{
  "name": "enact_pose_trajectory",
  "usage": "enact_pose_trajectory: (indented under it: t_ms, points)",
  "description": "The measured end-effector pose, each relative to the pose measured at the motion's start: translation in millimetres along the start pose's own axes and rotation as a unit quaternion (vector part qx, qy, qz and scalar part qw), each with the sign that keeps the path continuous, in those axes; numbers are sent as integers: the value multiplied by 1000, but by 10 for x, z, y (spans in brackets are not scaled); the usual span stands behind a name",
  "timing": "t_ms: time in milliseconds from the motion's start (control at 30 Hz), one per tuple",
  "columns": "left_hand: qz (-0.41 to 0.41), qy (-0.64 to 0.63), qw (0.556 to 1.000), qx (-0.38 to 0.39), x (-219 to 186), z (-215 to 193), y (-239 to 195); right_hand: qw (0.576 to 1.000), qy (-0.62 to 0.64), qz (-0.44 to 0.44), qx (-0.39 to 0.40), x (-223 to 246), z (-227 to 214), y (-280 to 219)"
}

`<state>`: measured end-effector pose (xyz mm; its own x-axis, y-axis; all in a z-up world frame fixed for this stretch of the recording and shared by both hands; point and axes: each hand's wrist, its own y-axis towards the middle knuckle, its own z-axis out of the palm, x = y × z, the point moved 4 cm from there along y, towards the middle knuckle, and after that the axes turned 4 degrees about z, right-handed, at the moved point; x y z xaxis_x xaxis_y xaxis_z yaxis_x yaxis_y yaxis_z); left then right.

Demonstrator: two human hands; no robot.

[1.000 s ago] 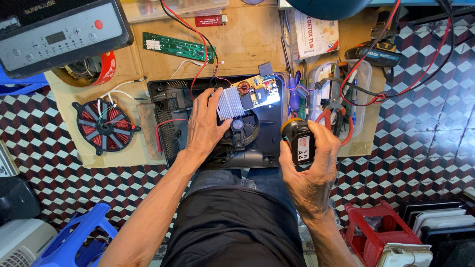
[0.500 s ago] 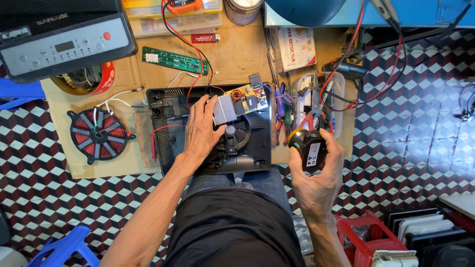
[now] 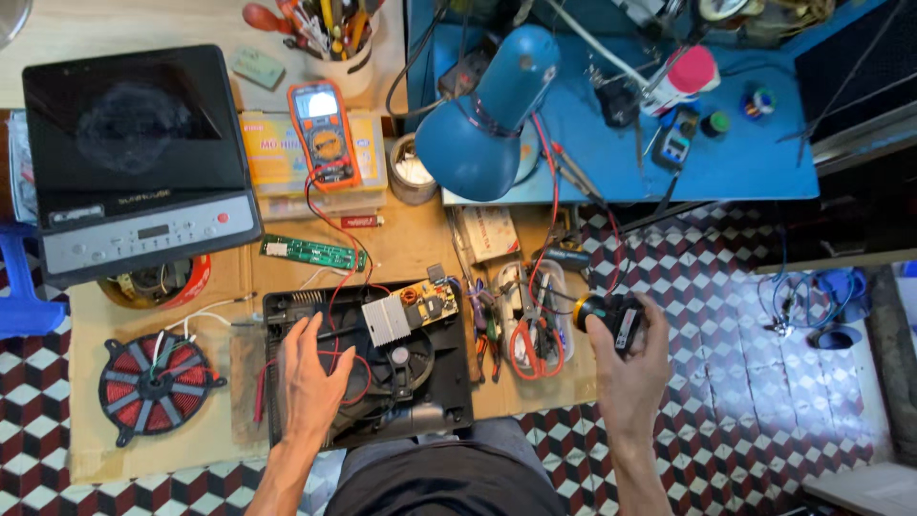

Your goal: The person uses a multimeter to test points on a circuit board and a power supply unit inside a disassembled appliance. They connect and disconnect probes, flip the board, and reposition components while checking readings.

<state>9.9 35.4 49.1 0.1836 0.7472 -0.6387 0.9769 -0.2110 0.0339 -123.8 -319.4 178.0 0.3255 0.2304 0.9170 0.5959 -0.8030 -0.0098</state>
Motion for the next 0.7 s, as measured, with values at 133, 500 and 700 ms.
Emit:
enact_pose_trajectory:
  t_ms: [133,500,700]
  points:
    - [-63,1,998,-27,33,-113,-214,997,-65,21,-29,-73,-139,770]
    - [-200,4,967,-158,766,368,-1472,946,-290,-121,76,-883,850,3021]
    - [-314,23,936,-157,858,516,-2161,942,-267,-195,55,-1010,907,3235]
